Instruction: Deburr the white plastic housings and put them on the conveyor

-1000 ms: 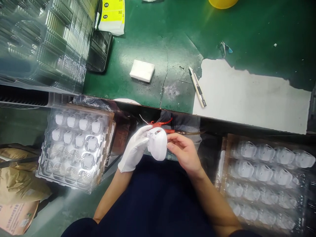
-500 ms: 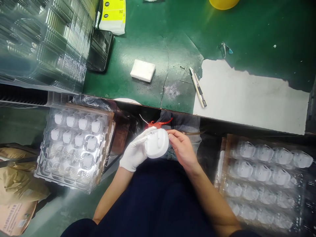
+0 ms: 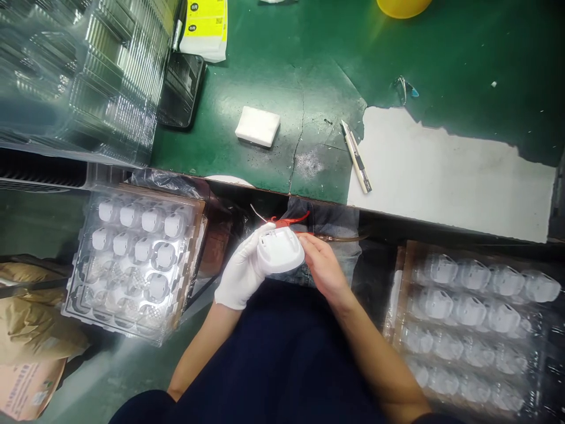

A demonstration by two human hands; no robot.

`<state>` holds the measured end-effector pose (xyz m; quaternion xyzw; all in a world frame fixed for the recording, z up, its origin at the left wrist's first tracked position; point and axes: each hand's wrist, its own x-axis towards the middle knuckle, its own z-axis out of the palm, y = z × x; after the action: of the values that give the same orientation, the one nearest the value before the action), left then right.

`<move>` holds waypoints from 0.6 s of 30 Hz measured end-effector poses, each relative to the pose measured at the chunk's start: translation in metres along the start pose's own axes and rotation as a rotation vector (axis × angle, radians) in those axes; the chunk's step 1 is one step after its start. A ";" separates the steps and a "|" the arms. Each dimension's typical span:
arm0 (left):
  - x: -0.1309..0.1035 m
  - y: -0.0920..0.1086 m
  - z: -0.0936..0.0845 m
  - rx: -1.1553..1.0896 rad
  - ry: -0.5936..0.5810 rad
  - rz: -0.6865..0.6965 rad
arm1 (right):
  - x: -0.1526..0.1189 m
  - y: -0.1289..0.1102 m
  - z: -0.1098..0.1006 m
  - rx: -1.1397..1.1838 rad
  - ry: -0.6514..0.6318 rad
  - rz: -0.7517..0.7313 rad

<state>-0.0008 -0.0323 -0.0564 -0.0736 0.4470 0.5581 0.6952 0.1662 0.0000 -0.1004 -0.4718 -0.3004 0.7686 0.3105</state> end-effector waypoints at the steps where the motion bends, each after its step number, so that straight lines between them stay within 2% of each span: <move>1: -0.001 0.000 0.001 0.000 -0.013 0.017 | 0.001 0.001 0.000 0.002 0.002 0.003; 14: -0.007 0.002 0.003 0.105 0.043 0.097 | 0.000 -0.001 0.005 -0.025 -0.008 0.021; 18: -0.006 0.001 -0.003 0.167 0.049 0.125 | 0.002 0.004 0.004 -0.017 -0.016 0.019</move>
<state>-0.0034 -0.0380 -0.0540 -0.0009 0.5127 0.5590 0.6517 0.1614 -0.0017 -0.1027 -0.4711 -0.3048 0.7728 0.2967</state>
